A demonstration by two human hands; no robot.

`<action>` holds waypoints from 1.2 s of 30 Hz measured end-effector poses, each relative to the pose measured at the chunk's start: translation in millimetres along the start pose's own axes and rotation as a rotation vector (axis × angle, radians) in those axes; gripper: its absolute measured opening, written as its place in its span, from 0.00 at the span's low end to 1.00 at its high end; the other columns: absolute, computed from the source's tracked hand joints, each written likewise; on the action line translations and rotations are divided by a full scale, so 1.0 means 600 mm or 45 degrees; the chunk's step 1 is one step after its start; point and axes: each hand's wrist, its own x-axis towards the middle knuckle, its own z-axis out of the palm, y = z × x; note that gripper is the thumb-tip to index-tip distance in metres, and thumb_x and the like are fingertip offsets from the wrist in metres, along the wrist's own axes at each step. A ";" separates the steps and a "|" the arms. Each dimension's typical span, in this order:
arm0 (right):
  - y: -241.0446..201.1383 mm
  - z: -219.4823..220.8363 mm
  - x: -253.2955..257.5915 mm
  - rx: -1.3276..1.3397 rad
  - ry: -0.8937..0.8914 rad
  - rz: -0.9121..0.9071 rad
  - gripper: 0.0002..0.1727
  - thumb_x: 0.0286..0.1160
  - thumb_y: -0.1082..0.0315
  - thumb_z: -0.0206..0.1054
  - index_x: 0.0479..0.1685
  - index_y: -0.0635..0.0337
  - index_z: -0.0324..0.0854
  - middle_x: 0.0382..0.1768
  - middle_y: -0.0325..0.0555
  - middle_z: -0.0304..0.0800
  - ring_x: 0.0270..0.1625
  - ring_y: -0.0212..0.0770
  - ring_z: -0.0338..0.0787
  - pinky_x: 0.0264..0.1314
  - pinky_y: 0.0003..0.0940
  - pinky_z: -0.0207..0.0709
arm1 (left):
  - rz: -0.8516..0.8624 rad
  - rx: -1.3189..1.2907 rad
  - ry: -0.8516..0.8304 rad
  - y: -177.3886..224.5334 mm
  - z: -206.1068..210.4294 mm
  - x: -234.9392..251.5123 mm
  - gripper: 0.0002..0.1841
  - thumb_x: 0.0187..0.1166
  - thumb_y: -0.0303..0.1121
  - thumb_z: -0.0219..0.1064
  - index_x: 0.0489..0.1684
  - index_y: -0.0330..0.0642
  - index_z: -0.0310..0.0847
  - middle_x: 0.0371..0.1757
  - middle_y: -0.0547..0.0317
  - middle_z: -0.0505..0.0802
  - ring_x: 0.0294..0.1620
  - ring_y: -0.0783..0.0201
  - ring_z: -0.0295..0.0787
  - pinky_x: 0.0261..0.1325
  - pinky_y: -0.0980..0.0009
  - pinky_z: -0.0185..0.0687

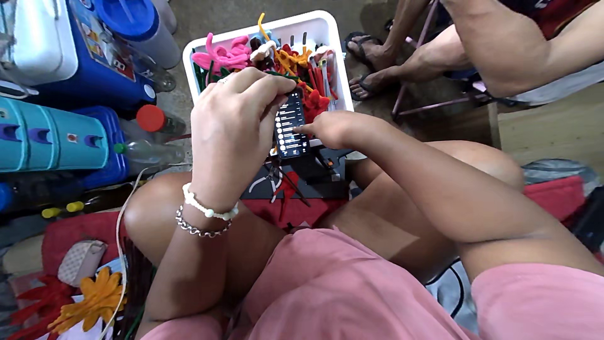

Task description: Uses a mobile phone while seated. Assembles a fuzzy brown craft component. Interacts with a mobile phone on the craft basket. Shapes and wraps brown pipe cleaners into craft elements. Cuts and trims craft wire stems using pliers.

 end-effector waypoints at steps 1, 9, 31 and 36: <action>0.000 -0.001 0.000 -0.011 -0.001 -0.005 0.39 0.86 0.77 0.54 0.94 0.32 0.58 0.71 0.60 0.83 0.74 0.65 0.81 0.72 0.70 0.71 | -0.003 -0.001 0.004 0.000 0.000 0.001 0.11 0.85 0.28 0.64 0.57 0.44 0.91 0.52 0.54 0.95 0.52 0.57 0.91 0.56 0.57 0.81; 0.024 -0.024 -0.007 -0.077 0.146 -0.025 0.35 0.88 0.71 0.59 0.94 0.38 0.58 0.70 0.64 0.83 0.73 0.67 0.82 0.72 0.68 0.72 | -0.005 0.008 0.007 -0.001 -0.002 0.000 0.11 0.86 0.29 0.64 0.57 0.45 0.91 0.52 0.55 0.95 0.53 0.58 0.91 0.56 0.58 0.81; 0.011 0.006 -0.025 -0.289 -0.188 -0.153 0.33 0.83 0.76 0.61 0.88 0.42 0.71 0.70 0.63 0.84 0.75 0.66 0.80 0.75 0.64 0.71 | 0.040 0.009 0.054 -0.007 0.004 0.004 0.11 0.87 0.31 0.63 0.55 0.47 0.92 0.51 0.54 0.96 0.54 0.59 0.92 0.57 0.57 0.81; 0.004 0.010 -0.027 -0.326 -0.222 -0.163 0.35 0.82 0.78 0.61 0.89 0.41 0.69 0.67 0.63 0.85 0.72 0.66 0.82 0.72 0.64 0.73 | 0.032 0.021 0.051 -0.005 0.005 0.004 0.11 0.86 0.31 0.64 0.55 0.46 0.92 0.51 0.54 0.96 0.53 0.58 0.92 0.57 0.57 0.81</action>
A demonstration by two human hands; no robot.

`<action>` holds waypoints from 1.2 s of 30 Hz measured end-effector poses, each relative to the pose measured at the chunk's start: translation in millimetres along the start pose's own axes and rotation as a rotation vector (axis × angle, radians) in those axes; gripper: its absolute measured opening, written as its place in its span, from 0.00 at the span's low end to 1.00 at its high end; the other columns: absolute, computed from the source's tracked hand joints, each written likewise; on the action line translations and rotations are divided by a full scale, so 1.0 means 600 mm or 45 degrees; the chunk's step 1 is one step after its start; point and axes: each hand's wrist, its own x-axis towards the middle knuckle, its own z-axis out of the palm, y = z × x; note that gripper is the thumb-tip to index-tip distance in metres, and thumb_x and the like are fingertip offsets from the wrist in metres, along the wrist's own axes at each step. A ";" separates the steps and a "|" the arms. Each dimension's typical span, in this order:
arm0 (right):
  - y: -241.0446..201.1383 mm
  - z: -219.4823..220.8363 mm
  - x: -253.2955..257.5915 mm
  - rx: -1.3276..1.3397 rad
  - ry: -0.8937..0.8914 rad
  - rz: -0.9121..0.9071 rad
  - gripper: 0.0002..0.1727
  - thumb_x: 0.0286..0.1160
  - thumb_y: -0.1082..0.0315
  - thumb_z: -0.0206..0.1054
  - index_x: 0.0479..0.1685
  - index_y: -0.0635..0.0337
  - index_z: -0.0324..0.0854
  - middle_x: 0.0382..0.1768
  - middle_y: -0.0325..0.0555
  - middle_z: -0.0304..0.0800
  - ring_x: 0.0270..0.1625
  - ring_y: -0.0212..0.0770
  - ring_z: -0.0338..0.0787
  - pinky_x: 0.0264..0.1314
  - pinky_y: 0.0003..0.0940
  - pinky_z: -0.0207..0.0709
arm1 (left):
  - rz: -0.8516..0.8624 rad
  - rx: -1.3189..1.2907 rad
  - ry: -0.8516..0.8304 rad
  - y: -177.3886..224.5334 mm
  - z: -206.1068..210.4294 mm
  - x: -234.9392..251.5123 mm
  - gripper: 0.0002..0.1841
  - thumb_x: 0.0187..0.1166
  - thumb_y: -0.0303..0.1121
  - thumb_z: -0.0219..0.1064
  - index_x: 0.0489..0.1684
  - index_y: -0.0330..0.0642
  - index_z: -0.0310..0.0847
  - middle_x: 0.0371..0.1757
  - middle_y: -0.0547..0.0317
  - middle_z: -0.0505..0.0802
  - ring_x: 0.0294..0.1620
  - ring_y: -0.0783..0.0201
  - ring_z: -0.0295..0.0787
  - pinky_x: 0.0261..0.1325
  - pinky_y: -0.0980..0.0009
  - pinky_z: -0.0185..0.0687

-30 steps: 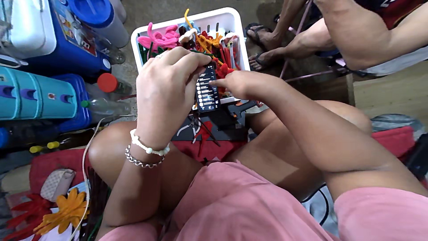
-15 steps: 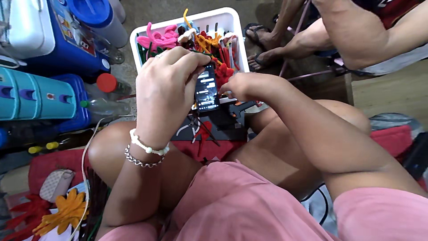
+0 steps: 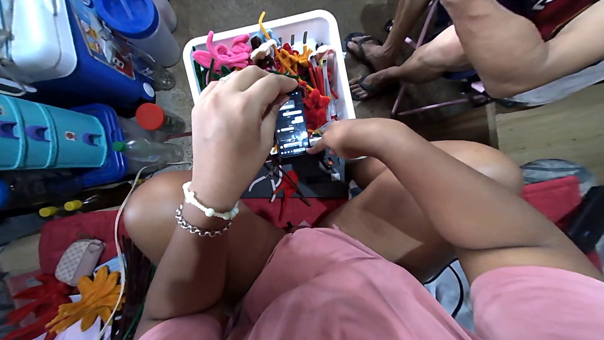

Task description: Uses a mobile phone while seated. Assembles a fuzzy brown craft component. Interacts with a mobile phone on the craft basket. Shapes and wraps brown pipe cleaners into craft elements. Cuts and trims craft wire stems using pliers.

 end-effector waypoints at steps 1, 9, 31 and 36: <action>-0.001 0.000 0.000 0.000 -0.015 0.005 0.36 0.81 0.78 0.62 0.89 0.40 0.68 0.68 0.63 0.85 0.73 0.67 0.81 0.73 0.65 0.72 | -0.007 0.000 -0.013 0.002 -0.002 -0.001 0.11 0.86 0.30 0.63 0.55 0.46 0.92 0.51 0.54 0.96 0.53 0.58 0.92 0.57 0.57 0.81; -0.004 0.000 0.001 0.028 -0.055 0.060 0.38 0.78 0.80 0.64 0.89 0.42 0.69 0.68 0.64 0.85 0.73 0.68 0.81 0.72 0.66 0.72 | 0.005 -0.011 -0.017 0.000 0.001 0.001 0.11 0.87 0.31 0.63 0.55 0.47 0.92 0.52 0.55 0.96 0.54 0.58 0.92 0.57 0.57 0.81; -0.014 -0.005 0.005 0.002 -0.109 0.095 0.45 0.74 0.83 0.65 0.94 0.44 0.59 0.71 0.69 0.81 0.75 0.72 0.78 0.72 0.68 0.71 | 0.013 -0.012 -0.014 0.000 0.002 0.001 0.11 0.86 0.31 0.63 0.54 0.46 0.92 0.51 0.54 0.96 0.54 0.58 0.92 0.57 0.56 0.80; -0.015 -0.008 -0.001 0.023 -0.090 0.119 0.45 0.74 0.84 0.64 0.93 0.42 0.61 0.70 0.67 0.81 0.74 0.69 0.79 0.70 0.67 0.73 | -0.010 -0.021 -0.075 0.006 -0.006 -0.005 0.11 0.85 0.28 0.64 0.58 0.44 0.91 0.53 0.53 0.95 0.54 0.56 0.91 0.56 0.55 0.80</action>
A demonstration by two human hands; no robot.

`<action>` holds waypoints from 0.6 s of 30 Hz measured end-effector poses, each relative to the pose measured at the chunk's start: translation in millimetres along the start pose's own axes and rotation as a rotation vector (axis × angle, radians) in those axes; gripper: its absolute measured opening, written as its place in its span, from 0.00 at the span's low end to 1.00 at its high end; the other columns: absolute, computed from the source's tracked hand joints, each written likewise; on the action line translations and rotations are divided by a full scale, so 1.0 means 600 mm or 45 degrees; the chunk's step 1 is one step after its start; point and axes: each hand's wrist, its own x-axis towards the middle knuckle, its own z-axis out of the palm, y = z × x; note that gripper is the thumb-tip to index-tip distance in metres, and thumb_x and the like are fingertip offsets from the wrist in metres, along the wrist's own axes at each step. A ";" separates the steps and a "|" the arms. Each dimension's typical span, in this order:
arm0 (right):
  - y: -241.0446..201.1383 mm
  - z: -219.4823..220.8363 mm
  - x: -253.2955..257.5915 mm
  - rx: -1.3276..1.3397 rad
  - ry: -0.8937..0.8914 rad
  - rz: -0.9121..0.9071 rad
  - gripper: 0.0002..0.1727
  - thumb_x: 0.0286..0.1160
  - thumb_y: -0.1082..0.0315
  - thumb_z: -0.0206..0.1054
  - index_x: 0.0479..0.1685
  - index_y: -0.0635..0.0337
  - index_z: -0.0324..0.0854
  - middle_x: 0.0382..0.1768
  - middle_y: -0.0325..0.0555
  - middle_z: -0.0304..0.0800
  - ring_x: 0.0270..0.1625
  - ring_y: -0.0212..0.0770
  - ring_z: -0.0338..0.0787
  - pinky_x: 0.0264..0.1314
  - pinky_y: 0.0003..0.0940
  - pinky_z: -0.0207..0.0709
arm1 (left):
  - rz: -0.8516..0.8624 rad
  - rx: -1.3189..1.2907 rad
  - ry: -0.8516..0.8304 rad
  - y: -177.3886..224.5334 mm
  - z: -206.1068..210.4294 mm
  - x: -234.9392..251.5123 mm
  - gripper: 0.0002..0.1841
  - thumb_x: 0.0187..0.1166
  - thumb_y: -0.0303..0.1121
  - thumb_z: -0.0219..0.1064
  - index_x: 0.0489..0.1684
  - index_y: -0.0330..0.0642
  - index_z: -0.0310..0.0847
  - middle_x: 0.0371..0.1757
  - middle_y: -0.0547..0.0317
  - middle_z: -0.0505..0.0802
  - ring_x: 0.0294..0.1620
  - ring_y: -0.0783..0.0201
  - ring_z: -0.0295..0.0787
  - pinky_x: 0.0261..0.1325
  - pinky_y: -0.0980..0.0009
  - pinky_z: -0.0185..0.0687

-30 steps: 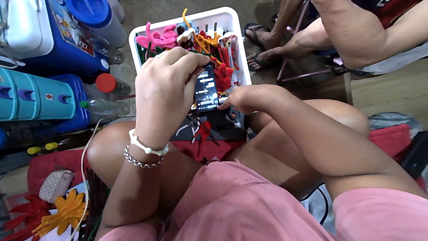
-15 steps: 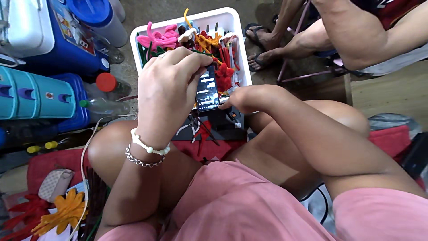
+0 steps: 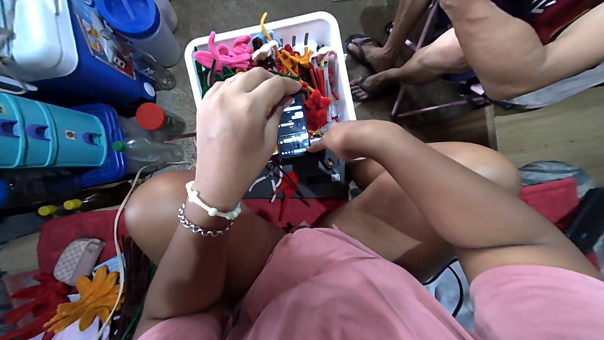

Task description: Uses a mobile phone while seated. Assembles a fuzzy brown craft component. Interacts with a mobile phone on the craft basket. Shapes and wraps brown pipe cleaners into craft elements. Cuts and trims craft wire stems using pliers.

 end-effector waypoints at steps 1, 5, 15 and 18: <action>0.000 0.001 0.000 0.025 0.006 0.010 0.45 0.73 0.84 0.64 0.93 0.41 0.62 0.70 0.67 0.82 0.75 0.69 0.79 0.70 0.68 0.72 | 0.003 0.001 -0.004 0.000 -0.001 -0.001 0.12 0.85 0.28 0.64 0.58 0.44 0.90 0.53 0.53 0.95 0.53 0.55 0.91 0.56 0.55 0.80; 0.003 0.005 0.004 0.013 0.009 -0.006 0.44 0.72 0.83 0.65 0.92 0.40 0.64 0.70 0.67 0.82 0.74 0.69 0.79 0.71 0.68 0.72 | 0.004 0.003 -0.006 0.000 0.000 0.000 0.11 0.85 0.28 0.64 0.58 0.44 0.91 0.53 0.53 0.94 0.53 0.56 0.91 0.55 0.55 0.80; 0.000 0.003 0.003 -0.003 0.021 -0.045 0.46 0.72 0.84 0.65 0.93 0.39 0.61 0.66 0.69 0.84 0.70 0.71 0.82 0.67 0.68 0.74 | 0.014 0.011 0.034 -0.004 0.008 0.006 0.11 0.86 0.31 0.64 0.55 0.47 0.92 0.51 0.54 0.96 0.53 0.57 0.92 0.57 0.55 0.81; -0.004 0.004 0.005 0.026 0.024 -0.070 0.48 0.73 0.84 0.64 0.95 0.38 0.56 0.69 0.70 0.82 0.72 0.72 0.80 0.69 0.69 0.72 | 0.011 0.007 0.024 -0.002 0.006 0.005 0.11 0.85 0.30 0.64 0.56 0.46 0.92 0.51 0.54 0.95 0.53 0.57 0.92 0.57 0.55 0.81</action>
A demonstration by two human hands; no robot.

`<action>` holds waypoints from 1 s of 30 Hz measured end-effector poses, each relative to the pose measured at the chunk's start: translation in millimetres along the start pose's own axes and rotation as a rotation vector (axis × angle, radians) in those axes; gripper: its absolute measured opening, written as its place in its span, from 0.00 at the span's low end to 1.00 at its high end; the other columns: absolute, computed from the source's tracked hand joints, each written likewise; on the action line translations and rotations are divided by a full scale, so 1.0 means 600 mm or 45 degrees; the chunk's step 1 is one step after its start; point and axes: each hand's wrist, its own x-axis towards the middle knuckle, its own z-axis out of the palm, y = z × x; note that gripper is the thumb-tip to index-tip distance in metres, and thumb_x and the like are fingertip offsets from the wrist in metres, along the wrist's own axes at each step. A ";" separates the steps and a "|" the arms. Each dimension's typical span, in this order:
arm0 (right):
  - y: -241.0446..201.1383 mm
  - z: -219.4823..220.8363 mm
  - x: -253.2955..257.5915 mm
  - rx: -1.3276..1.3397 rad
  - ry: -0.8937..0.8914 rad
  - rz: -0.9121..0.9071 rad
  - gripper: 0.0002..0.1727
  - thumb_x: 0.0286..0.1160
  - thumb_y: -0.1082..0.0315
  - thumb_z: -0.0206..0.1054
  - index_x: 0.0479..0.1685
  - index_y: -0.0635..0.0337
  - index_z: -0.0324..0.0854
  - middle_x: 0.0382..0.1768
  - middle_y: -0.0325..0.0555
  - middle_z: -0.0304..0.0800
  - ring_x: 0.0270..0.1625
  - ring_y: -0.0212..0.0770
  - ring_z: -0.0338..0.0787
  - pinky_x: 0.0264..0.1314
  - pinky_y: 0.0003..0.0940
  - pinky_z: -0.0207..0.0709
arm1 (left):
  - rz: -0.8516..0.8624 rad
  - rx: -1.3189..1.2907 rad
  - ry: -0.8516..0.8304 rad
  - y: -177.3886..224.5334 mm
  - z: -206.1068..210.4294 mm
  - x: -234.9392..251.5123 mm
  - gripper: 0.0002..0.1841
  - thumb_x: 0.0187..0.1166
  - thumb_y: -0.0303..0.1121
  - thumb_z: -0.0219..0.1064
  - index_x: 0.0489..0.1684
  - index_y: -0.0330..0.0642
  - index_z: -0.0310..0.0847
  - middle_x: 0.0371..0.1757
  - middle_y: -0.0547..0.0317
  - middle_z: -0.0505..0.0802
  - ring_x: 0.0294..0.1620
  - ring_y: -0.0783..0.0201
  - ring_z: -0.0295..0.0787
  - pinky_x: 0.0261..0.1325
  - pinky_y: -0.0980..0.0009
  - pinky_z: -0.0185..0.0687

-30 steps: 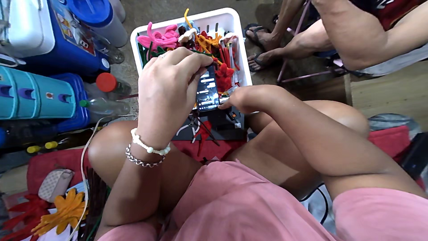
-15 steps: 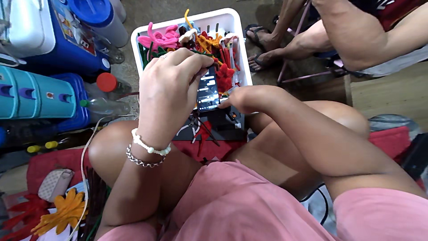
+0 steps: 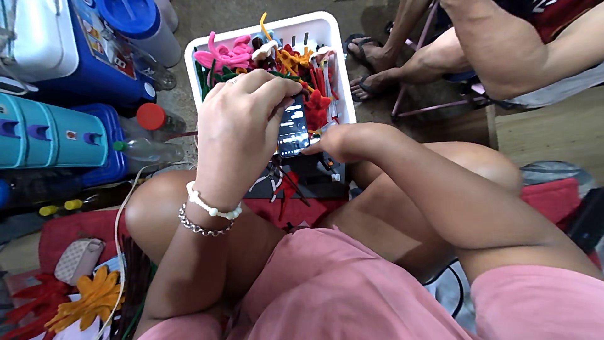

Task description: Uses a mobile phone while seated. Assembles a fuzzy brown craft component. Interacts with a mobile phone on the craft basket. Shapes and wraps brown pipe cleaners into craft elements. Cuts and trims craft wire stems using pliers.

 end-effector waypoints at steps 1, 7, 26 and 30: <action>-0.002 0.000 0.001 0.013 -0.007 -0.005 0.49 0.73 0.84 0.65 0.96 0.38 0.53 0.70 0.70 0.81 0.72 0.72 0.79 0.70 0.69 0.71 | -0.006 -0.010 -0.019 0.002 -0.002 -0.002 0.11 0.85 0.29 0.64 0.57 0.45 0.91 0.52 0.54 0.95 0.53 0.56 0.91 0.56 0.54 0.80; -0.006 0.008 0.016 0.013 -0.009 -0.019 0.50 0.75 0.81 0.66 0.97 0.36 0.51 0.66 0.71 0.83 0.70 0.72 0.81 0.68 0.70 0.72 | -0.009 -0.008 -0.037 0.003 -0.005 -0.004 0.11 0.85 0.29 0.64 0.58 0.45 0.91 0.52 0.54 0.94 0.53 0.56 0.91 0.56 0.54 0.80; 0.028 0.008 0.014 0.060 0.166 -0.001 0.16 0.84 0.65 0.66 0.65 0.62 0.84 0.63 0.61 0.87 0.68 0.62 0.86 0.69 0.64 0.76 | -0.011 0.004 -0.048 0.004 -0.005 -0.004 0.12 0.85 0.29 0.64 0.58 0.45 0.91 0.52 0.55 0.94 0.53 0.56 0.91 0.56 0.54 0.80; 0.027 0.004 0.019 0.041 0.092 0.029 0.14 0.84 0.64 0.66 0.57 0.64 0.87 0.55 0.62 0.89 0.64 0.63 0.87 0.65 0.65 0.77 | -0.015 0.000 -0.047 0.005 -0.005 -0.004 0.12 0.85 0.28 0.64 0.58 0.45 0.91 0.52 0.53 0.95 0.53 0.55 0.91 0.56 0.54 0.80</action>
